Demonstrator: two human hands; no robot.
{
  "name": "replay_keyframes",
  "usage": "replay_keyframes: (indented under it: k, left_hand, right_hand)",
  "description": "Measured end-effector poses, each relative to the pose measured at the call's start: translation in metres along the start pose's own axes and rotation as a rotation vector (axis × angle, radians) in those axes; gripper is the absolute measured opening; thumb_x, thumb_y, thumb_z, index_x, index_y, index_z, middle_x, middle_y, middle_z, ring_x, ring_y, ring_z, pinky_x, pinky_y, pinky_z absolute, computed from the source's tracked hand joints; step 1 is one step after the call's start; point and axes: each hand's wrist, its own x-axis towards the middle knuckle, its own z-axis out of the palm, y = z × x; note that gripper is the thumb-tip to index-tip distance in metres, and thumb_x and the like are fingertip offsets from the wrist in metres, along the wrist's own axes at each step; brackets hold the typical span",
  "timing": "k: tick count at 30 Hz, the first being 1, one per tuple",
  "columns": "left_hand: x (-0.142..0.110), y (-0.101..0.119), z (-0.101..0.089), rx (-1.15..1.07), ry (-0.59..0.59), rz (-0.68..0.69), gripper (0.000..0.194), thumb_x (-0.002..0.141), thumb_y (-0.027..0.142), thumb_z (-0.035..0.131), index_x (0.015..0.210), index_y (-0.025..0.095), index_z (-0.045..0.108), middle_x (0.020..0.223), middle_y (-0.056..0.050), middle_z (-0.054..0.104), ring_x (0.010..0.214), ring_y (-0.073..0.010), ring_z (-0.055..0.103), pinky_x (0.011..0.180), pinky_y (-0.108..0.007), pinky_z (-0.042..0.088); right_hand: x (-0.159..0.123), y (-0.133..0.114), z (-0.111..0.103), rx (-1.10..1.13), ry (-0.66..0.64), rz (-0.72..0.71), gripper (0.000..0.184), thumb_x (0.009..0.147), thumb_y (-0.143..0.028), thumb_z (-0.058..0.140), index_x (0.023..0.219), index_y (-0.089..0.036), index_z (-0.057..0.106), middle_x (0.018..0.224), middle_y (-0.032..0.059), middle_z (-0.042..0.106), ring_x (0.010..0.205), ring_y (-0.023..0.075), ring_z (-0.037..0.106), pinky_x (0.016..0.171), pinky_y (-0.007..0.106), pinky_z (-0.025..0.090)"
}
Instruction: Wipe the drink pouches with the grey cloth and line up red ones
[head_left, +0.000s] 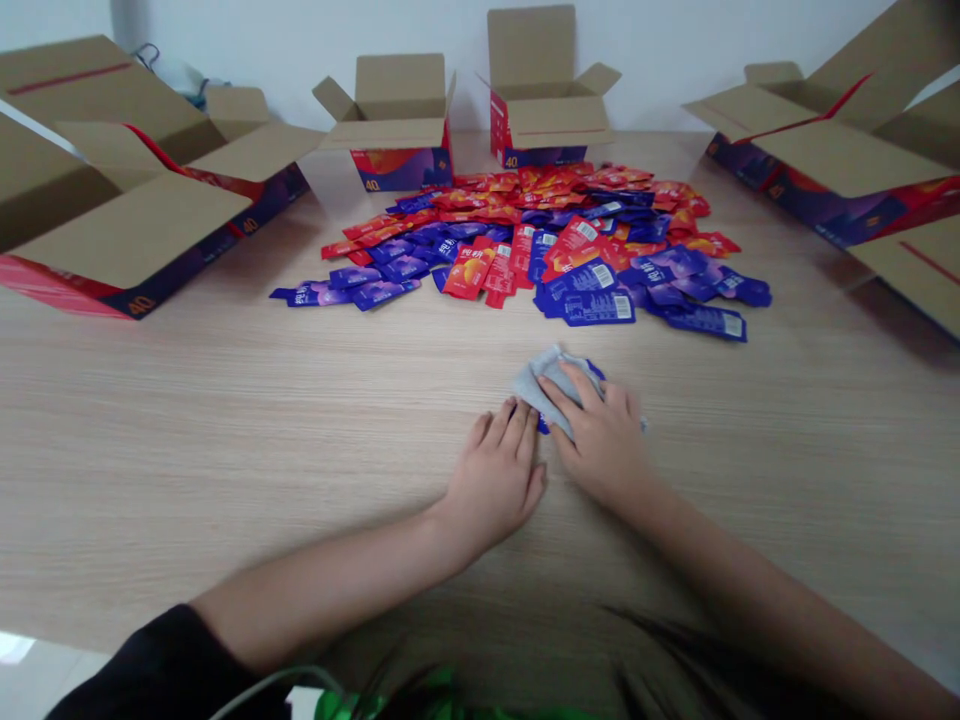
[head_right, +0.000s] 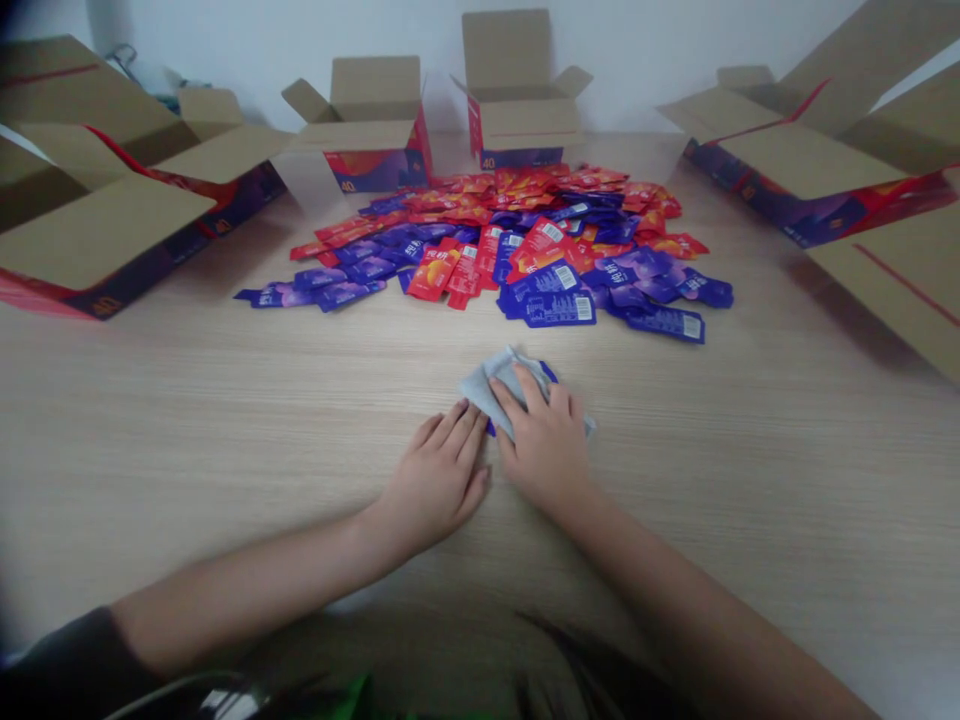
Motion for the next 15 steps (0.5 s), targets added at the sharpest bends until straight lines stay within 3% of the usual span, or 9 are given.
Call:
replay_keyframes:
  k: [5,11,15]
  left_hand:
    - [0.0,0.001,0.003,0.01,0.02,-0.006,0.058,0.094,0.034,0.036,0.144,0.003,0.036,0.152,-0.017,0.031,0.14,-0.0299,0.03,0.111,-0.046,0.03]
    - [0.001,0.002,0.004,0.0,-0.008,-0.001,0.048,0.092,0.034,0.043,0.128,0.005,0.056,0.136,-0.017,0.054,0.133,-0.0315,0.041,0.113,-0.047,0.027]
    - [0.0,0.001,0.007,0.028,0.043,-0.011,0.058,0.094,0.034,0.038,0.142,0.003,0.04,0.15,-0.018,0.036,0.139,-0.0303,0.032,0.11,-0.046,0.031]
  right_hand:
    - [0.006,0.02,0.002,-0.013,0.075,0.165,0.049,0.092,-0.036,0.044,0.139,-0.024,0.05,0.148,0.0086,0.04,0.112,0.0371,0.043,0.091,0.053,0.037]
    - [-0.001,-0.006,0.003,0.138,-0.011,-0.138,0.048,0.091,-0.033,0.046,0.138,-0.031,0.049,0.15,0.002,0.04,0.129,0.034,0.032,0.102,0.051,0.029]
    - [0.004,0.014,0.006,0.116,0.031,0.056,0.048,0.092,-0.03,0.043,0.14,-0.024,0.049,0.152,0.0062,0.037,0.129,0.0343,0.035,0.103,0.052,0.03]
